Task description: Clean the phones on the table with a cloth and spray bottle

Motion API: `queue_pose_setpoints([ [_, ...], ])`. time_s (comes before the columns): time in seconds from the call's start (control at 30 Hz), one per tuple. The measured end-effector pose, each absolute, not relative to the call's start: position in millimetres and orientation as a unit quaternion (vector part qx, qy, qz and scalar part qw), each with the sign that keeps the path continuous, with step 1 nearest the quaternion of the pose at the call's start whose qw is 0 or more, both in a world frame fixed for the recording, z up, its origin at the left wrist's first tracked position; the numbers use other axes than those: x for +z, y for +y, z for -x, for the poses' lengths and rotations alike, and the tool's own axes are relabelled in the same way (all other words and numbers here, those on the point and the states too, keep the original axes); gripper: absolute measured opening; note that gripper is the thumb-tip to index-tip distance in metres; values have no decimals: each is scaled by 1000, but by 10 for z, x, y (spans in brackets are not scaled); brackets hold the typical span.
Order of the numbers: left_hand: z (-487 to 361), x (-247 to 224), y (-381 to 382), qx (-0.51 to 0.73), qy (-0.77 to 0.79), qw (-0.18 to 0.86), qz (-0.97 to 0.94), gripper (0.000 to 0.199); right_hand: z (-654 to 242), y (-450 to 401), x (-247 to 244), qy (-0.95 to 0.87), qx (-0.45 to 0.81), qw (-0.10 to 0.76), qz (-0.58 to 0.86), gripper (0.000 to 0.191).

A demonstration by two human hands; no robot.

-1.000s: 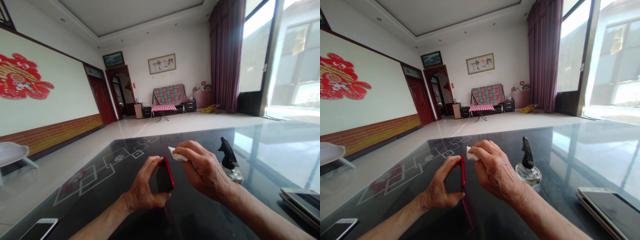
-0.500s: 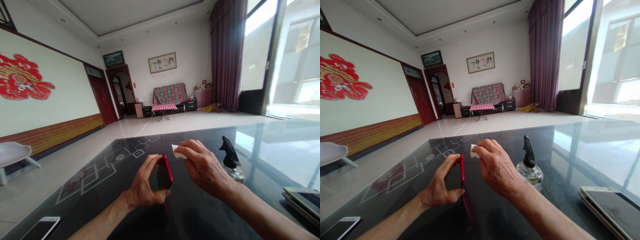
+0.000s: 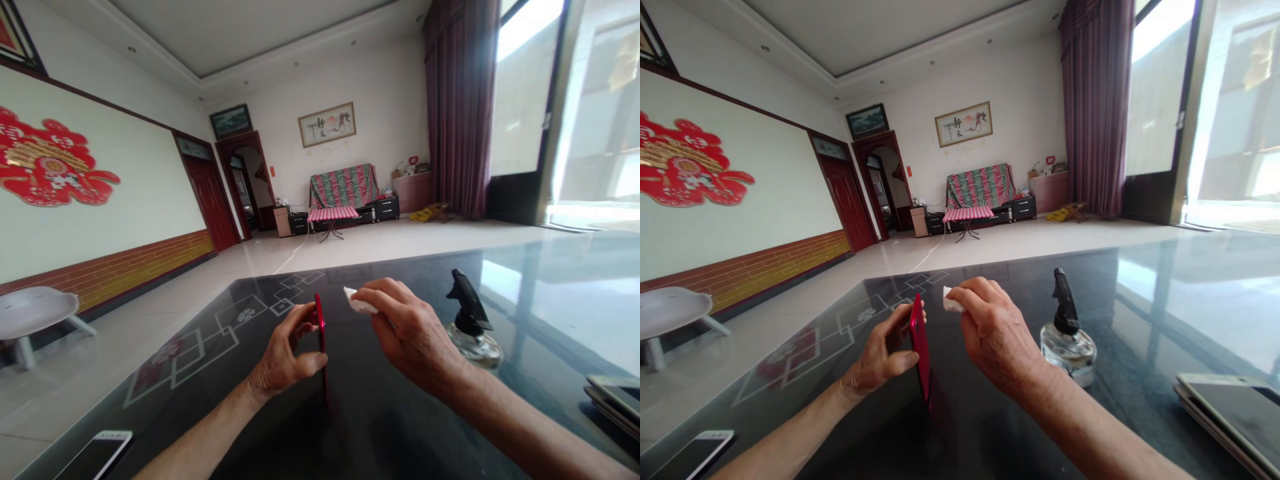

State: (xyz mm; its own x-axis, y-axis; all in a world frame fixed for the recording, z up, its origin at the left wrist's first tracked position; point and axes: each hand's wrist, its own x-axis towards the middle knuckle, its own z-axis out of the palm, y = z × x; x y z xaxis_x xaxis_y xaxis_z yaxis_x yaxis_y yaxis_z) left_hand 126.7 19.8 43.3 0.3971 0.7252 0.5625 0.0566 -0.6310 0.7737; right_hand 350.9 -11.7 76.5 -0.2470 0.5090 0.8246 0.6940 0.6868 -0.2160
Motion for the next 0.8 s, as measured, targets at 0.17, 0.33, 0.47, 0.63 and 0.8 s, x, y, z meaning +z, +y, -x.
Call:
queue_pose_setpoints([
  [0.17,-1233,422,200,459,258,504,-685,60,-3457,-143,740,-782,-68,501,366,36],
  [0.33,-1278,384,144,436,224,591,-641,50,-3345,-176,720,-776,-22,530,340,33],
  [0.47,-1321,377,94,408,197,634,-627,46,-3272,-211,713,-776,-8,540,327,31],
  [0.63,-1329,368,62,395,171,674,-600,50,-3290,-178,645,-798,-8,503,331,34],
  [0.8,-1305,392,81,386,151,721,-555,46,-3371,-95,598,-787,-41,483,380,33],
])
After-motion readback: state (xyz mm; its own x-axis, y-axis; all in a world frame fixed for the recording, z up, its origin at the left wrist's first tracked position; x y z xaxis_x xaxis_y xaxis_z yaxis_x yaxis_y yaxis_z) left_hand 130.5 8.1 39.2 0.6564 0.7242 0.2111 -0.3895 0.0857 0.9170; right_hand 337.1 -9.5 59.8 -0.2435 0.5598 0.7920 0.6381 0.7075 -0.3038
